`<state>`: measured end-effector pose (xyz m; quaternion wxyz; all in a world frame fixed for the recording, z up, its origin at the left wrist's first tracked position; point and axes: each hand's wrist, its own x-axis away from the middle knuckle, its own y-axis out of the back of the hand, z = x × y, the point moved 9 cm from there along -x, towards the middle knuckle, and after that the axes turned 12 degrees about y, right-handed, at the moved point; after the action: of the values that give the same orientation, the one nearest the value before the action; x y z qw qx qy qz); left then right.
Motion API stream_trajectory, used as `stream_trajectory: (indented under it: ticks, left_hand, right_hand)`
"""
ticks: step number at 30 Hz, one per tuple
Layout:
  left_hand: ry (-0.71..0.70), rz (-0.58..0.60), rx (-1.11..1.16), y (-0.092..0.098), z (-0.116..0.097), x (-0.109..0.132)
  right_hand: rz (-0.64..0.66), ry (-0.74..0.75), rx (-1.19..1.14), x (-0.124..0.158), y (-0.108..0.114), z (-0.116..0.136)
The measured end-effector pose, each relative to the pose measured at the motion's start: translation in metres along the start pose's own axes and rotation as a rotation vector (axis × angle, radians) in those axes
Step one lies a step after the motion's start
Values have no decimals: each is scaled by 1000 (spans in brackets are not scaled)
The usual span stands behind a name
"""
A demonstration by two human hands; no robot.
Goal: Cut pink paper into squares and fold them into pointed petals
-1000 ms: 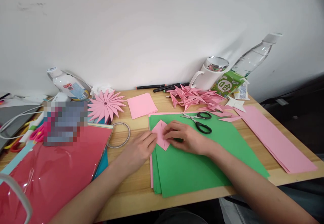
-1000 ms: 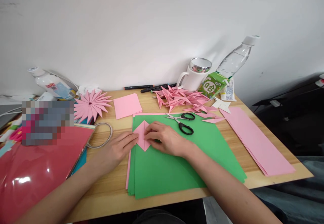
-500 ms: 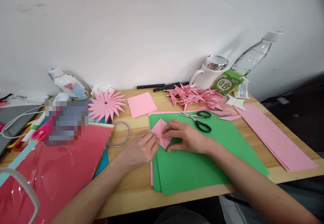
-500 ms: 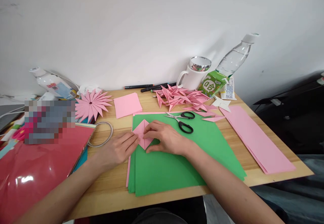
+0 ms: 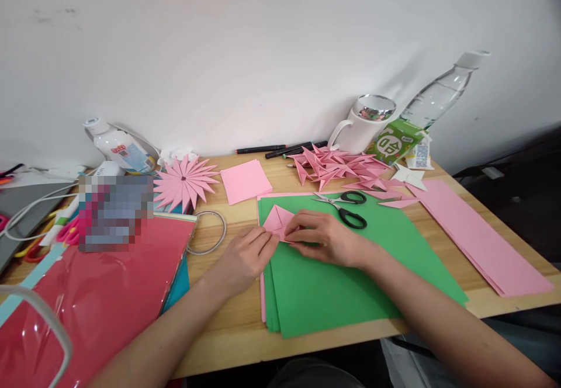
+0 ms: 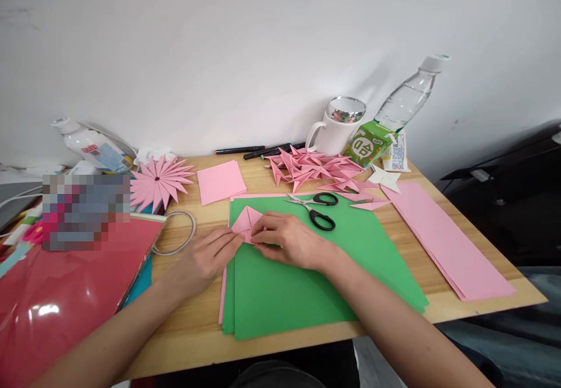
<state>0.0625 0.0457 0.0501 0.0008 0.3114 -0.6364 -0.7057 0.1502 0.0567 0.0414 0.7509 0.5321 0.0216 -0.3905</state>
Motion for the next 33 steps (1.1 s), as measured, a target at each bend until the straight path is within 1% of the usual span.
stream_trajectory:
  ticks: [3,6,8,10,13,16,20,25,27,29,31,32,33]
  left_hand:
    - [27,-8,95,-2,-3,3]
    - [83,12,220,-5,-1,3]
    - [178,4,347,-6,8,2]
    - [316,-2,495,-10,23,1]
    - [500,51,654,-21,42,2]
    - [612,96,712,-30,50,4]
    - [695,98,760,-35,55,7]
    - [705,55,759,-35,57,6]
    - [693,50,732,-34,57,5]
    - [670,35,689,-30,56,4]
    - [578,17,585,-19,45,2]
    - [490,14,496,-12,34,1]
    - [351,48,396,-8,16,0]
  right_hand:
    - [-19,-45,-74,4,0,-5]
    - [-4,-112,-147,6,0,-10]
    - [2,-161,-180,6,1,-13]
    - [-9,-212,-188,5,1,-18]
    - [-62,-288,-182,6,0,-25]
    - [-102,-340,-192,6,-2,-31]
    - [-72,-329,-186,4,-6,-31]
    - [-45,-318,-146,1,-7,-31]
    - [-56,-336,-136,2,-7,-33]
    - [-75,-348,-119,3,-7,-36]
    - [-85,-347,-98,3,-8,-37]
    - [-88,-344,-91,3,-9,-37]
    - [-90,-339,-87,3,-9,-37]
